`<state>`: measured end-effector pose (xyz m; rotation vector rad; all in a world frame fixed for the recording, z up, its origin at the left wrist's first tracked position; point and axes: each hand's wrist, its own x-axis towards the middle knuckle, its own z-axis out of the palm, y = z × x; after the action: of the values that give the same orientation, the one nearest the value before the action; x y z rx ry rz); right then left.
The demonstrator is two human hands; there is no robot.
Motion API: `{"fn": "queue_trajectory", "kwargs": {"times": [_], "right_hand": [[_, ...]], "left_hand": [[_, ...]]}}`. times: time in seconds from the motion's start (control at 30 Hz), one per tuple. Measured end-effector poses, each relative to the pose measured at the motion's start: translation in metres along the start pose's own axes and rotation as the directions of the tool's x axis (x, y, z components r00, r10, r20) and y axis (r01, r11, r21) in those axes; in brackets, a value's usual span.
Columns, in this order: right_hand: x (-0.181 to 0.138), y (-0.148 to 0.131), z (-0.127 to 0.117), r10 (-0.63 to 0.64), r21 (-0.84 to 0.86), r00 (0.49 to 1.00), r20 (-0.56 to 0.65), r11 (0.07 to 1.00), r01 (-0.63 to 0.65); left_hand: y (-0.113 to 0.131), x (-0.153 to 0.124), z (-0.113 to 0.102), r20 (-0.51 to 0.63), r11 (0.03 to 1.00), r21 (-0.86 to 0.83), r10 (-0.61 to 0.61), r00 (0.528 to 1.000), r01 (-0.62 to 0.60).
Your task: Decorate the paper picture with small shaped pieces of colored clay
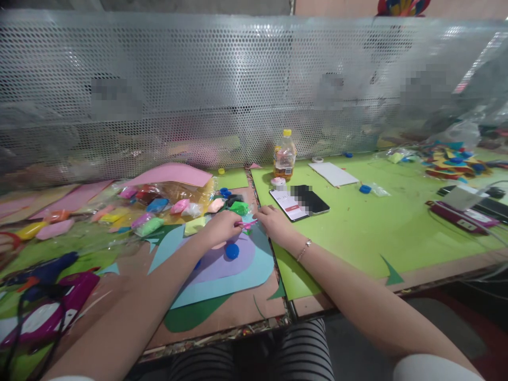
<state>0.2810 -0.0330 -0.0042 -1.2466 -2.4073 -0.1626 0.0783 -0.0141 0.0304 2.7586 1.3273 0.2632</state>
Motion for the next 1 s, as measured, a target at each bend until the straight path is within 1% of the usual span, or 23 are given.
{"fn": "queue_trajectory", "kwargs": {"times": [0.1, 0.2, 0.27, 0.37, 0.5, 0.7, 0.87, 1.0], "right_hand": [[0.0, 0.001, 0.0, 0.01, 0.0, 0.999, -0.037, 1.0, -0.01], [-0.001, -0.002, -0.003, 0.035, -0.051, 0.993, -0.116, 0.998, -0.041], [-0.002, -0.005, -0.005, 0.055, -0.094, 0.988, -0.146, 0.993, -0.069], [-0.003, -0.008, -0.004, 0.077, -0.102, 0.991, -0.111, 0.991, -0.089], [-0.004, -0.007, -0.001, 0.08, -0.015, 0.997, -0.021, 0.997, -0.08], [-0.004, -0.002, 0.004, 0.029, 0.132, 0.999, -0.038, 0.991, -0.024], [-0.004, -0.001, 0.007, -0.011, 0.142, 0.999, -0.042, 0.99, 0.017], [-0.005, -0.001, 0.008, -0.018, 0.147, 0.999, -0.041, 0.989, 0.024]], "left_hand": [[0.002, -0.001, -0.002, -0.006, 0.999, 0.003, -0.04, 0.999, 0.04], [0.005, -0.001, -0.005, -0.034, 0.997, -0.007, -0.073, 0.997, 0.073], [0.006, -0.002, -0.007, -0.041, 0.996, -0.025, -0.086, 0.995, 0.085], [0.008, -0.002, -0.008, -0.037, 0.995, -0.06, -0.085, 0.996, 0.082], [0.009, -0.002, -0.006, -0.049, 0.991, -0.115, -0.072, 0.996, 0.066], [0.01, -0.003, -0.005, -0.023, 0.99, -0.12, -0.075, 0.997, 0.071], [0.011, -0.005, -0.005, 0.021, 0.997, -0.049, -0.063, 0.998, 0.063], [0.01, -0.005, -0.002, 0.031, 0.998, -0.038, -0.046, 0.998, 0.047]]}}
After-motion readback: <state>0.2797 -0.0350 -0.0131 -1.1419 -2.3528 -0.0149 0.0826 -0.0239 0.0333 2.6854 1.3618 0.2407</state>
